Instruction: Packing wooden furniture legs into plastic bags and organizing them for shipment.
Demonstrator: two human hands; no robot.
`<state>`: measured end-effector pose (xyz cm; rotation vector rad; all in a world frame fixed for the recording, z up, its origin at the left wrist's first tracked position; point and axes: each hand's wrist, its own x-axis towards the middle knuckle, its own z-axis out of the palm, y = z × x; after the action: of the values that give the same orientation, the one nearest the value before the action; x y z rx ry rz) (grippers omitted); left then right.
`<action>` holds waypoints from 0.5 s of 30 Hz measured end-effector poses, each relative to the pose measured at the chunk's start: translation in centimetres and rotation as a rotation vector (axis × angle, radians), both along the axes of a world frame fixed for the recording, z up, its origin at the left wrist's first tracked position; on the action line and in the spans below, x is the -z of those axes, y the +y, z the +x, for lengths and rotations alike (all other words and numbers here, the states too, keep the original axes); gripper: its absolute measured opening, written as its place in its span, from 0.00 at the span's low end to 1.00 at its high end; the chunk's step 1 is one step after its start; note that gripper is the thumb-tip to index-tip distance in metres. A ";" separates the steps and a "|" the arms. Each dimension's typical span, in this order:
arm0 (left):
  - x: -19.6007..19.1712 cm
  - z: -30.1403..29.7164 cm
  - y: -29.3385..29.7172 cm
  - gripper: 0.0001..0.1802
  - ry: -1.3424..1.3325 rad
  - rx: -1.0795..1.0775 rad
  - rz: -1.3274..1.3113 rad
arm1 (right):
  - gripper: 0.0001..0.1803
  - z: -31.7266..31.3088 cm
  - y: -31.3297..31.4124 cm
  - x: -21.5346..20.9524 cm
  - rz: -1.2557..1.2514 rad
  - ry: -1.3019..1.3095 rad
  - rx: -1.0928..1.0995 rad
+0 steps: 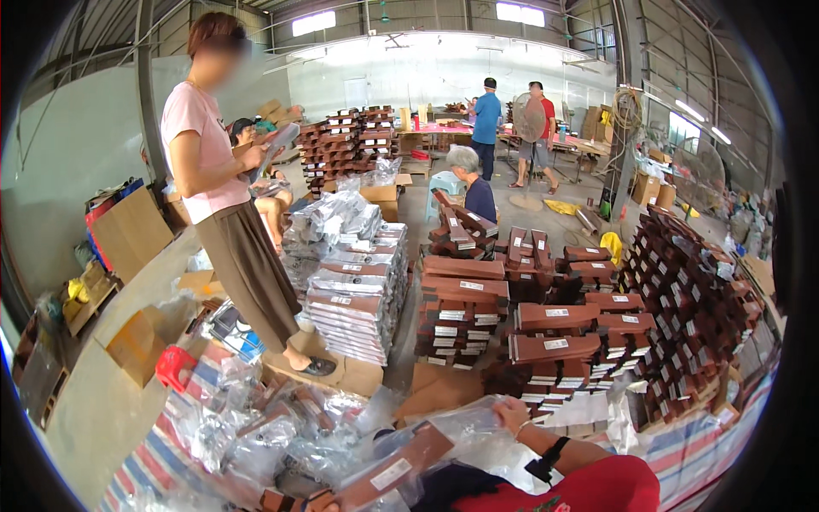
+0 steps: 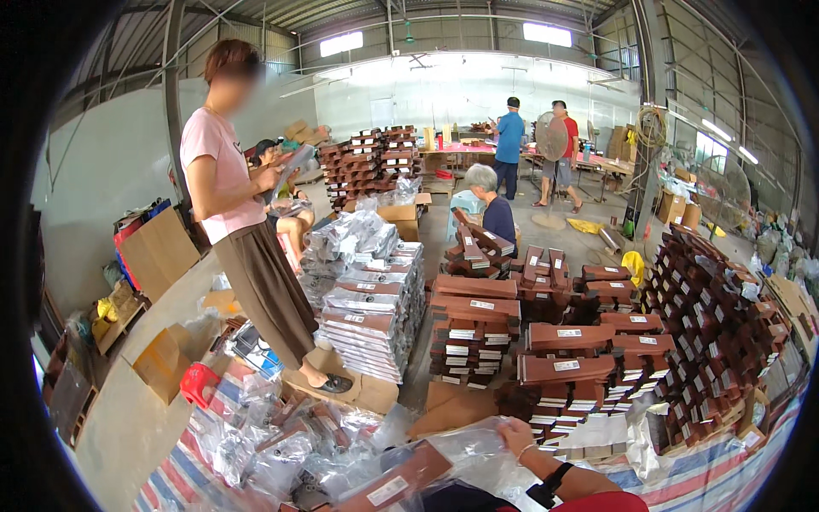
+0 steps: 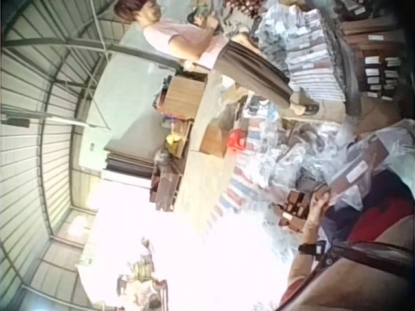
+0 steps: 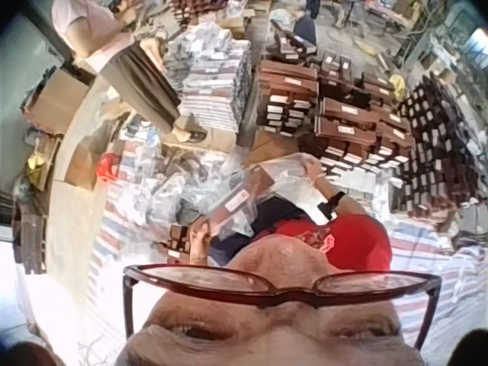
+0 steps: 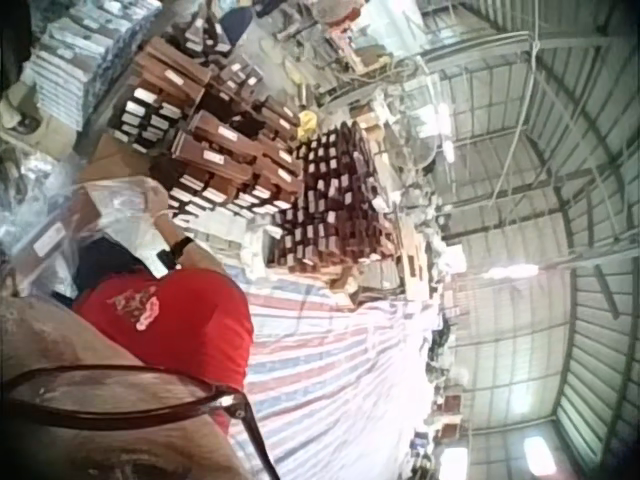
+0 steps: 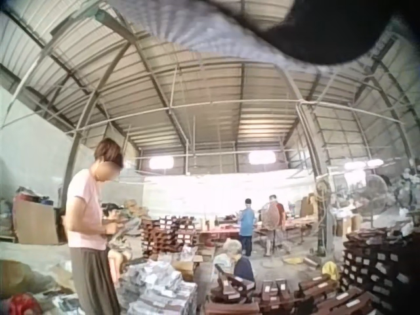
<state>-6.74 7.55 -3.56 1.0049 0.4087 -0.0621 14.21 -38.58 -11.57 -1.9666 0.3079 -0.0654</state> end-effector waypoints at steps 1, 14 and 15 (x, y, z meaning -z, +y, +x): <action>-1.7 -0.1 0.0 0.35 0.010 -0.021 -0.015 | 0.19 -0.3 -3.0 3.7 -0.312 0.015 0.104; -3.6 -2.9 3.4 0.30 0.084 -0.391 0.043 | 0.33 -14.9 -26.3 18.7 -1.011 0.437 0.198; -4.0 -2.8 3.5 0.30 0.084 -0.407 0.050 | 0.33 -15.1 -25.5 17.1 -1.000 0.453 0.232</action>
<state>-9.55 11.06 0.44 0.9535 0.6878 0.2743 -0.91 -64.10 -28.67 -2.9202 0.9357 0.1023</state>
